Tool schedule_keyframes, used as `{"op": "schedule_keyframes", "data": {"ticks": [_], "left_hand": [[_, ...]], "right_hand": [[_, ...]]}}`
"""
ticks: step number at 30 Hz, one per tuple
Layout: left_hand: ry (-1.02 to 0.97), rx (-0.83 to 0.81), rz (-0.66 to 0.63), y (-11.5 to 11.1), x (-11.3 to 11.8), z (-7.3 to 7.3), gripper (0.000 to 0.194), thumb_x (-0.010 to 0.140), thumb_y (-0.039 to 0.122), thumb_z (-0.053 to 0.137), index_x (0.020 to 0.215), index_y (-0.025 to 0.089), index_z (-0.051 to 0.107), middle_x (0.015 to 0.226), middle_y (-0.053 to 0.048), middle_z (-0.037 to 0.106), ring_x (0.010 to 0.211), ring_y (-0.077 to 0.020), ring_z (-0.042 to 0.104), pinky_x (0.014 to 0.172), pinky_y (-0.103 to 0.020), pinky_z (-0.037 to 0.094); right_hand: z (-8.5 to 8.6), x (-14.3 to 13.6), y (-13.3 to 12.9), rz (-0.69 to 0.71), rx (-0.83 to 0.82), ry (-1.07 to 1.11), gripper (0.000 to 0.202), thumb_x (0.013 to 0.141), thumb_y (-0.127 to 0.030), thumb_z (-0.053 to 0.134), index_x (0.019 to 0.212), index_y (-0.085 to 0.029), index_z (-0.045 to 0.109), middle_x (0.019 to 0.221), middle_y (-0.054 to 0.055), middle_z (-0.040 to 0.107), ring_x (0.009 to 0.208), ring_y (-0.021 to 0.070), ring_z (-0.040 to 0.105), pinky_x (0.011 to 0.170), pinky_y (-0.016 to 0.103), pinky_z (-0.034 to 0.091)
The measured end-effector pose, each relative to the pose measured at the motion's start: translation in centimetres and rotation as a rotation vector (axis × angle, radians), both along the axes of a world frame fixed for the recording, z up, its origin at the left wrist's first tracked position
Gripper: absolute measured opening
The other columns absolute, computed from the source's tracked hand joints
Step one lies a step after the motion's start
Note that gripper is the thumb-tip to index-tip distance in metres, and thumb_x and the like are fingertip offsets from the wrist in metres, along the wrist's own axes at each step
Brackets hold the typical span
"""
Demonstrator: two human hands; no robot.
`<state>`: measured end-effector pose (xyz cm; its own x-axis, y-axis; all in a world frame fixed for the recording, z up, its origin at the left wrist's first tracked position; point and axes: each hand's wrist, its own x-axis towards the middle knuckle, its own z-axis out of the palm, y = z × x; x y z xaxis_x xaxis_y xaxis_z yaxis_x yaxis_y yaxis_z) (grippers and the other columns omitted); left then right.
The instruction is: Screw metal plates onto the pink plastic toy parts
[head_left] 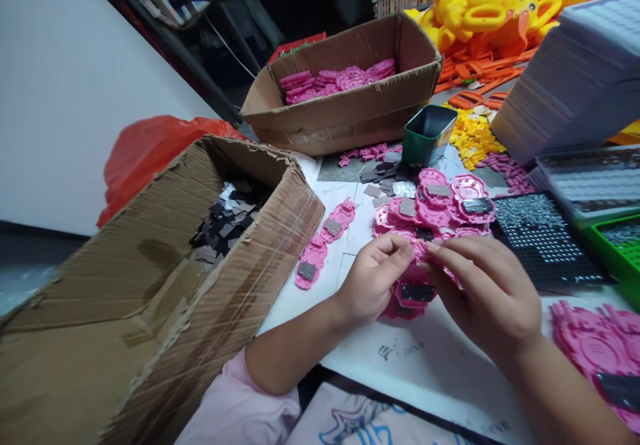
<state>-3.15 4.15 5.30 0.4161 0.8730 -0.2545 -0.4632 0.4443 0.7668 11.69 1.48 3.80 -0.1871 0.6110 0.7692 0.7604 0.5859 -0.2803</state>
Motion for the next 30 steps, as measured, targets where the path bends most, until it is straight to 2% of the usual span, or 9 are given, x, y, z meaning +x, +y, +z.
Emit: {"op": "schedule_keyframes", "data": {"ticks": [6, 10, 15, 18, 24, 30], "left_hand": [[-0.03, -0.025, 0.057, 0.1, 0.0, 0.0, 0.031, 0.066, 0.037, 0.079, 0.071, 0.013, 0.059, 0.061, 0.002, 0.056, 0.059, -0.0079, 0.054, 0.064, -0.02, 0.045], [-0.035, -0.035, 0.073, 0.1, 0.1, 0.1, 0.031, 0.065, 0.036, 0.08, 0.074, 0.014, 0.06, 0.063, 0.003, 0.058, 0.059, -0.0074, 0.055, 0.064, -0.019, 0.045], [0.059, 0.089, 0.05, -0.3, -0.1, -0.6, 0.029, 0.069, 0.032, 0.077, 0.085, 0.016, 0.06, 0.078, 0.001, 0.064, 0.068, -0.0083, 0.059, 0.068, -0.019, 0.047], [0.105, 0.113, 0.042, -0.3, -0.3, -1.1, 0.022, 0.074, 0.029, 0.074, 0.086, 0.016, 0.061, 0.079, 0.001, 0.064, 0.067, -0.0069, 0.059, 0.064, -0.017, 0.046], [-0.005, 0.097, 0.015, 0.1, -0.5, -0.9, 0.01, 0.079, 0.022, 0.07, 0.085, 0.016, 0.066, 0.076, 0.002, 0.065, 0.064, -0.0035, 0.059, 0.06, -0.011, 0.046], [-0.12, 0.023, -0.092, 0.4, -1.0, 0.0, 0.018, 0.072, 0.024, 0.074, 0.079, 0.013, 0.062, 0.065, 0.0, 0.065, 0.054, -0.007, 0.061, 0.053, -0.014, 0.048]], "right_hand": [[0.2, -0.5, -0.3, -0.012, 0.039, 0.026, 0.04, 0.07, -0.005, 0.069, 0.106, -0.011, 0.054, 0.099, 0.009, 0.059, 0.092, 0.0169, 0.056, 0.084, 0.034, 0.05], [0.1, -0.5, -0.3, -0.036, 0.045, 0.015, 0.034, 0.072, -0.008, 0.068, 0.103, -0.012, 0.054, 0.099, 0.008, 0.059, 0.092, 0.0165, 0.057, 0.082, 0.032, 0.051], [-0.2, -0.5, -0.2, -0.066, 0.048, 0.006, 0.033, 0.07, -0.011, 0.072, 0.099, -0.013, 0.057, 0.103, 0.008, 0.058, 0.094, 0.0206, 0.057, 0.08, 0.037, 0.052], [-0.3, -0.7, -0.3, -0.017, 0.039, 0.025, 0.031, 0.071, -0.012, 0.071, 0.098, -0.011, 0.056, 0.104, 0.01, 0.058, 0.096, 0.0218, 0.056, 0.081, 0.039, 0.052], [0.0, -1.1, -0.5, 0.075, 0.007, 0.094, 0.029, 0.075, -0.017, 0.067, 0.101, -0.008, 0.055, 0.105, 0.014, 0.056, 0.097, 0.0227, 0.055, 0.081, 0.041, 0.051], [0.6, -0.9, -0.9, 0.201, -0.047, 0.249, 0.026, 0.081, -0.019, 0.059, 0.104, -0.008, 0.054, 0.102, 0.013, 0.055, 0.097, 0.0191, 0.054, 0.083, 0.036, 0.048]]}}
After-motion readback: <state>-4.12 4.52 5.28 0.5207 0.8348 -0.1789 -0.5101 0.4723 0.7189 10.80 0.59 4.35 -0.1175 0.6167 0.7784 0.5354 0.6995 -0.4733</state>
